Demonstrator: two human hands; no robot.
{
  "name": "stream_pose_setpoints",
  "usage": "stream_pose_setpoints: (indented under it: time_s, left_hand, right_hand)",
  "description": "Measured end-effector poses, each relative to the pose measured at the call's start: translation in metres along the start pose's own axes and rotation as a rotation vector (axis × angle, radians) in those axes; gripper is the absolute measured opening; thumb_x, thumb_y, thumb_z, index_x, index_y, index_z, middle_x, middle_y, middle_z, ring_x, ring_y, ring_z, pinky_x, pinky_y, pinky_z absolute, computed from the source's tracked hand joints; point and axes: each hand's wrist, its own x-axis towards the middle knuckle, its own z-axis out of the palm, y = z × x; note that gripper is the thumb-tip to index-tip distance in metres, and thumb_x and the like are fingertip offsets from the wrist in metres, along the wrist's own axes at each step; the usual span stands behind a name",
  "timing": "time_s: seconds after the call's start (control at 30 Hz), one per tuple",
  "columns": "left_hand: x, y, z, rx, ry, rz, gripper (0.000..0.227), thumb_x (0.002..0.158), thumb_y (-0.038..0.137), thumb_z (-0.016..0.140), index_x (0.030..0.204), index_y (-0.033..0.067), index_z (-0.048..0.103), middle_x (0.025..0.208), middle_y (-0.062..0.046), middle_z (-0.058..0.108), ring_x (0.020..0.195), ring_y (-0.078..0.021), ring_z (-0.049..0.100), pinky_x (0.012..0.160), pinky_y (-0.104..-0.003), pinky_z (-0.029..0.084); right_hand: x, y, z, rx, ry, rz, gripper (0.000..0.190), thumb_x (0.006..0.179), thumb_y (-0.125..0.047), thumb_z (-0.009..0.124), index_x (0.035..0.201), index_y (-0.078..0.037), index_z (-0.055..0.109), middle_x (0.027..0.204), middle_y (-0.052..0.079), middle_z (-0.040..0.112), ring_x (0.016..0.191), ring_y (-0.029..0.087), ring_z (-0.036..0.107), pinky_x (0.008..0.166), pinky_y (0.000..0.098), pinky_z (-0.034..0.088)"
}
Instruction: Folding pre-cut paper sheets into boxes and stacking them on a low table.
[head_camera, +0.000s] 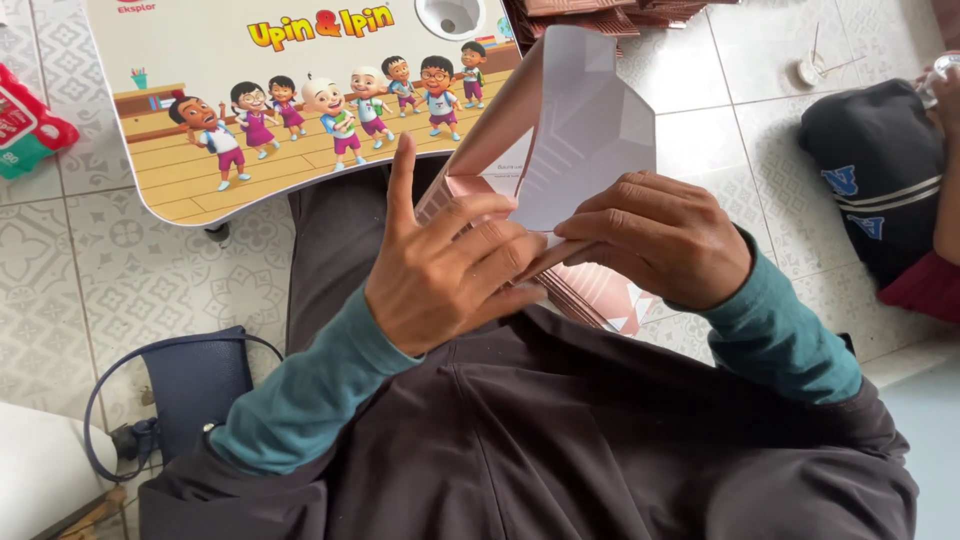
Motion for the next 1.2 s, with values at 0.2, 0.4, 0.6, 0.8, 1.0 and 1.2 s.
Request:
stream_pose_setpoints:
  time_s: [0.2, 0.4, 0.6, 0.8, 1.0, 1.2]
  left_hand:
    - [0.004, 0.003, -0.002, -0.049, 0.095, -0.061, 0.01, 0.097, 0.024, 0.081, 0.101, 0.0146, 0.078, 0.098, 0.002, 0.074, 0.116, -0.0178, 0.063, 0.118, -0.074, 0.001]
    - [0.002, 0.0, -0.004, -0.143, 0.084, -0.104, 0.007, 0.096, 0.021, 0.078, 0.101, 0.0162, 0.079, 0.103, 0.005, 0.072, 0.118, -0.0183, 0.062, 0.119, -0.071, -0.004]
    - [0.0, -0.001, -0.003, -0.148, 0.072, -0.111, 0.01, 0.096, 0.02, 0.078, 0.104, 0.015, 0.08, 0.105, 0.004, 0.072, 0.12, -0.0188, 0.061, 0.12, -0.07, -0.004]
    - [0.0, 0.004, 0.0, -0.068, 0.106, -0.107, 0.015, 0.095, 0.023, 0.079, 0.109, 0.0151, 0.079, 0.102, 0.001, 0.075, 0.117, -0.0169, 0.063, 0.12, -0.071, 0.002]
    - [0.006, 0.008, -0.006, -0.123, 0.117, -0.089, 0.016, 0.089, 0.009, 0.08, 0.104, 0.009, 0.079, 0.099, -0.001, 0.077, 0.107, -0.0177, 0.068, 0.121, -0.07, 0.01]
    - [0.001, 0.01, -0.008, -0.099, 0.124, -0.068, 0.013, 0.092, 0.009, 0.079, 0.104, 0.0076, 0.079, 0.097, -0.001, 0.077, 0.102, -0.0167, 0.069, 0.12, -0.072, 0.012]
  right_hand:
    - [0.008, -0.005, -0.006, 0.047, -0.02, 0.088, 0.023, 0.074, -0.003, 0.088, 0.094, -0.001, 0.076, 0.084, 0.006, 0.07, 0.065, 0.015, 0.062, 0.06, 0.0284, 0.053]
    - [0.014, -0.005, -0.004, 0.103, -0.004, 0.133, 0.021, 0.074, -0.002, 0.089, 0.09, -0.002, 0.076, 0.083, 0.005, 0.07, 0.062, 0.013, 0.062, 0.058, 0.0258, 0.052]
    - [0.018, -0.001, -0.002, 0.158, -0.016, 0.094, 0.018, 0.073, 0.001, 0.087, 0.085, -0.002, 0.074, 0.082, 0.007, 0.071, 0.066, 0.016, 0.062, 0.061, 0.0291, 0.052]
    - [0.019, 0.002, -0.005, 0.131, -0.058, 0.044, 0.015, 0.077, -0.002, 0.086, 0.084, -0.003, 0.073, 0.078, 0.005, 0.067, 0.065, 0.017, 0.058, 0.06, 0.0311, 0.05]
    - [0.026, -0.012, 0.0, -0.114, -0.111, -0.096, 0.007, 0.087, -0.006, 0.076, 0.088, -0.005, 0.069, 0.089, 0.007, 0.071, 0.076, 0.02, 0.067, 0.071, 0.0338, 0.058]
    - [0.02, -0.018, -0.002, -0.208, -0.134, -0.14, 0.009, 0.088, -0.001, 0.068, 0.092, -0.007, 0.073, 0.093, 0.008, 0.075, 0.085, 0.022, 0.071, 0.077, 0.0351, 0.059]
